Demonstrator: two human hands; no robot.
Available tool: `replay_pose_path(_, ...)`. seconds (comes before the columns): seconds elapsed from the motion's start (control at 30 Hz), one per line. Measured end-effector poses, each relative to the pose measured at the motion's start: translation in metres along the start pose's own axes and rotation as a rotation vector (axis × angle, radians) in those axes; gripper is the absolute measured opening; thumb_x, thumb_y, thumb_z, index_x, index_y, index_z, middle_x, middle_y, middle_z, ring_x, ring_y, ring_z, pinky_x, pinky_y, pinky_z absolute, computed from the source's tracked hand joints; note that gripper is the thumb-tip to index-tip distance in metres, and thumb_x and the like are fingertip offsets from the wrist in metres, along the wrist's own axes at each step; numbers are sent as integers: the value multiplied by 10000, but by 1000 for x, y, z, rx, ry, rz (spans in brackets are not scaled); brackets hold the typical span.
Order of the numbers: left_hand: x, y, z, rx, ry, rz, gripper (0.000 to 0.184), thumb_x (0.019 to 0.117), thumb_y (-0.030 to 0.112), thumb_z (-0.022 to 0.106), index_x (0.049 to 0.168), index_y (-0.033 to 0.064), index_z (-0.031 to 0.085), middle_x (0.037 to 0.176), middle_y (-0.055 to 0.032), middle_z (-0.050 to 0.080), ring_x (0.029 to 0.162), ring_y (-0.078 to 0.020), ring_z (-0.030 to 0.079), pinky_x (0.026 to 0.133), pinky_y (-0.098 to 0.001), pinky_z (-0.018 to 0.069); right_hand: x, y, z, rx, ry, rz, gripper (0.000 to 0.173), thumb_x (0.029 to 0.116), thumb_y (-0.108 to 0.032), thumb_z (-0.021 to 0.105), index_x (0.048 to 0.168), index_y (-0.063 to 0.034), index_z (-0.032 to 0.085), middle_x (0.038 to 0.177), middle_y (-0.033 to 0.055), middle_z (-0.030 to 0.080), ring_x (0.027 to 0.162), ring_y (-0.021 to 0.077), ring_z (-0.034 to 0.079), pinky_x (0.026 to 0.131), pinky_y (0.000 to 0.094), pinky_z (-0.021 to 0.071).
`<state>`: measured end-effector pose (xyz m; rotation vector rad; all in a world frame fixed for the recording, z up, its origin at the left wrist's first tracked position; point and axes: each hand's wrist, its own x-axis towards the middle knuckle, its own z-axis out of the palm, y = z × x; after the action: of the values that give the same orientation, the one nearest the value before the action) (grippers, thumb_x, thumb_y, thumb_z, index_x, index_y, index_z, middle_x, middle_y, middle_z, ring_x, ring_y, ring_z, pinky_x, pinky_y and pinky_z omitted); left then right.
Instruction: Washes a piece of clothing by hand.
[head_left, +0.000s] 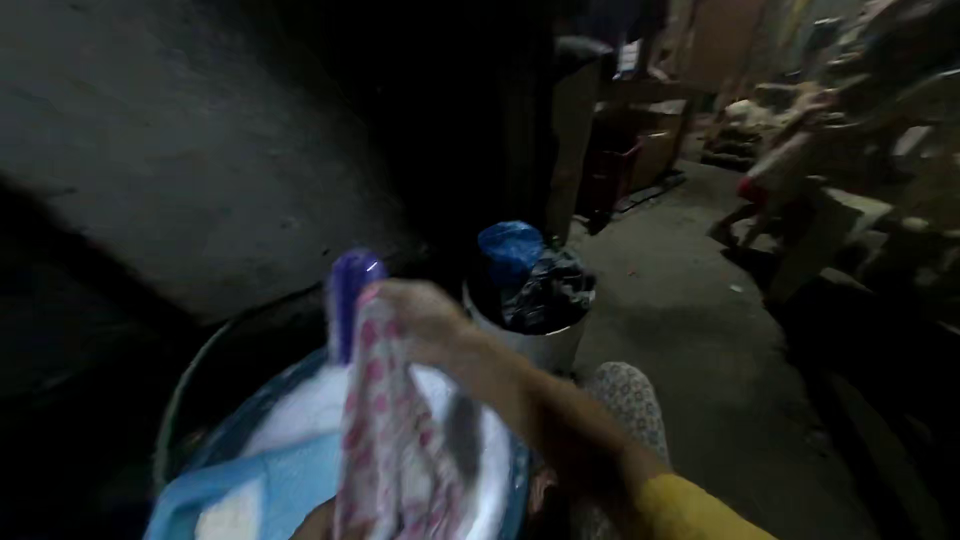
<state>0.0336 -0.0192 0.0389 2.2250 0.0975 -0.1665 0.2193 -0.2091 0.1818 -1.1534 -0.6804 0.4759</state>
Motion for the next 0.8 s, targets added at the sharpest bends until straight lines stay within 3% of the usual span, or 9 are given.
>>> replay_pose_path(0.1, -37, -16, -26, 116, -43, -219, 234, 954, 113, 679, 1091, -77, 675, 885, -189, 676, 811, -261, 652, 781, -505, 541, 3, 10, -27, 138, -96, -224, 225, 1071, -161, 461, 1132, -86, 665, 938, -25, 715, 825, 38, 675, 742, 226, 587)
replay_pose_path(0.17, -73, -15, -56, 73, 34, -376, 194, 990, 102, 639, 1105, -49, 676, 876, -121, 661, 782, -167, 617, 769, -404, 539, 2, 8, -30, 101, 40, -192, 253, 1074, -149, 445, 1035, -67, 681, 883, -17, 709, 785, 52, 671, 722, 248, 596)
replay_pose_path(0.23, -104, -31, -82, -49, 208, -385, 132, 997, 92, 610, 1044, 9, 700, 858, 11, 666, 759, -4, 597, 755, -242, 538, 16, 33, -31, -296, 227, -11, 261, 1069, -175, 442, 961, -87, 663, 790, -50, 637, 682, 17, 603, 628, 228, 549)
replay_pose_path(0.27, -114, -40, -89, -128, 298, -396, 136, 1007, 78, 600, 1052, 1, 702, 868, 10, 676, 756, 5, 595, 749, -225, 534, 30, 60, -33, -567, 247, 81, 260, 1060, -186, 457, 998, -49, 670, 826, 17, 624, 710, 85, 593, 653, 307, 538)
replay_pose_path(0.37, -118, -91, -82, -183, 507, -483, 200, 1056, 147, 550, 1138, 9, 669, 931, -43, 686, 786, -67, 635, 756, -287, 562, 54, 178, -32, -991, 25, 307, 295, 1012, -95, 573, 1236, 84, 641, 1208, 361, 625, 1149, 525, 596, 952, 728, 431)
replay_pose_path(0.47, -95, -125, -85, 176, 480, -645, 310, 1063, 223, 559, 1248, -16, 633, 1104, -268, 680, 1017, -427, 668, 909, -655, 505, 27, 244, 30, -903, -130, 212, 389, 952, -71, 663, 1329, -19, 581, 1150, 291, 654, 990, 457, 663, 820, 631, 545)
replay_pose_path(0.63, -84, -119, -82, 284, 421, -796, 427, 1074, 191, 517, 1468, 36, 460, 1174, -335, 647, 1047, -525, 653, 892, -695, 502, -22, 281, 190, -636, -523, 94, 485, 949, -137, 718, 1412, -144, 574, 1272, 238, 631, 1048, 400, 676, 861, 582, 574)
replay_pose_path(0.7, -83, -122, -87, 376, 334, -751, 405, 1096, 200, 477, 1455, 18, 520, 1236, -325, 644, 1122, -529, 631, 961, -700, 468, -17, 300, 179, -727, -569, 88, 409, 981, -158, 668, 1385, -158, 601, 1287, 215, 627, 1094, 392, 666, 876, 590, 561)
replay_pose_path(0.8, -85, -120, -92, 519, 218, -747, 353, 1078, 157, 504, 1396, 38, 599, 1178, -305, 676, 1094, -524, 645, 934, -701, 476, 9, 361, 63, -821, -399, 141, 259, 988, -148, 658, 1231, -60, 671, 1235, 174, 676, 1128, 336, 664, 973, 551, 537)
